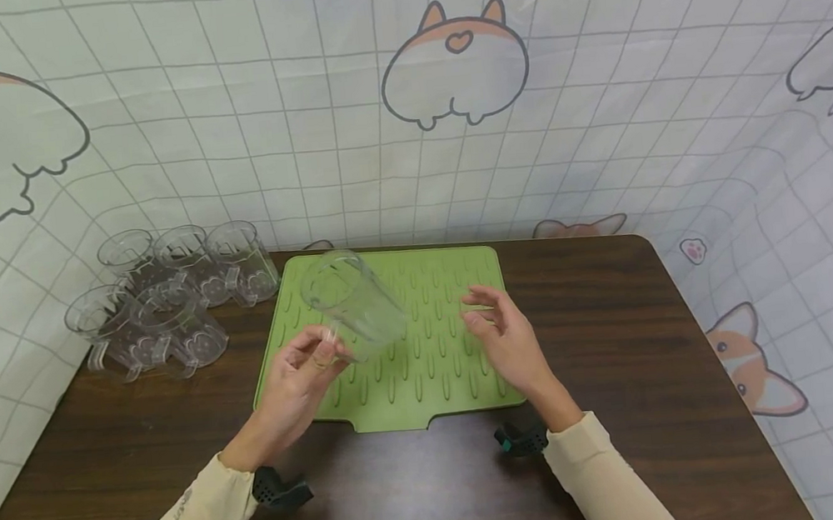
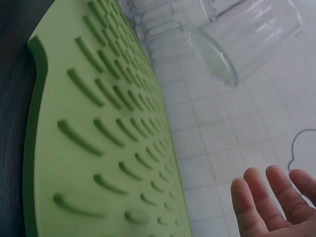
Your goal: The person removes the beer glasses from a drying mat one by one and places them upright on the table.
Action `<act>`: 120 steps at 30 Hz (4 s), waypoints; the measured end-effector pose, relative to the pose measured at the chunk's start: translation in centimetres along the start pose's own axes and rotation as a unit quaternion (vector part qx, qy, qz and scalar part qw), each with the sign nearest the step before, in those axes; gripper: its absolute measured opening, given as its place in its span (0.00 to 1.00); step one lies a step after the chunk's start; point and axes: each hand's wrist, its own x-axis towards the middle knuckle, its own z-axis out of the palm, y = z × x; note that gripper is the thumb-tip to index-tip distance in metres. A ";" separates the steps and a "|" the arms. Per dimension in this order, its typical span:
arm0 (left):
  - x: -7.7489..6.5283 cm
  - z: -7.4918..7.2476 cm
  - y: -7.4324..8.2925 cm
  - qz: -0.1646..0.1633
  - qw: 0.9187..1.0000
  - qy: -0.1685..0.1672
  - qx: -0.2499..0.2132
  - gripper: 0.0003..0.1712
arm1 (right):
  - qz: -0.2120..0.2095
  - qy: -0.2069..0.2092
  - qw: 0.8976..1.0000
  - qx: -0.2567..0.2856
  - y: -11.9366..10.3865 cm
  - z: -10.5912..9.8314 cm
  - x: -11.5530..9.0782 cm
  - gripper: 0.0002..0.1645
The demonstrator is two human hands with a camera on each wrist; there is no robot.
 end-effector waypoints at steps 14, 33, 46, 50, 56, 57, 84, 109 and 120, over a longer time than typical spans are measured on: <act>-0.4 -2.9 2.4 -0.001 0.962 0.087 0.258 0.05 | 0.089 -0.004 0.985 -0.145 1.7 -2.8 0.3 0.36; -1.5 -8.2 3.6 0.024 0.935 0.115 0.334 0.08 | 0.062 -0.129 0.920 -0.363 3.5 -4.0 -0.7 0.53; -2.6 -11.1 3.8 0.023 0.916 0.149 0.371 0.08 | 0.034 -0.186 0.876 -0.444 4.1 -3.6 -1.5 0.61; -3.1 -11.6 3.9 0.017 0.907 0.154 0.392 0.08 | 0.036 -0.203 0.863 -0.462 4.2 -3.6 -1.8 0.61; -3.5 -12.2 4.0 0.014 0.901 0.159 0.404 0.08 | 0.054 -0.226 0.850 -0.473 4.5 -3.7 -2.2 0.60; -3.5 -12.3 4.0 0.015 0.901 0.160 0.402 0.08 | 0.057 -0.227 0.849 -0.473 4.6 -3.6 -2.2 0.61; -4.4 -14.2 3.3 -0.013 0.867 0.212 0.452 0.08 | 0.068 -0.214 0.851 -0.475 4.6 -3.0 -2.6 0.64; -4.0 -14.5 2.7 -0.004 0.870 0.229 0.437 0.10 | 0.084 -0.210 0.854 -0.469 4.9 -3.8 -3.3 0.67; -4.1 -14.4 2.8 -0.005 0.877 0.248 0.411 0.08 | 0.079 -0.211 0.854 -0.470 4.9 -4.0 -3.4 0.67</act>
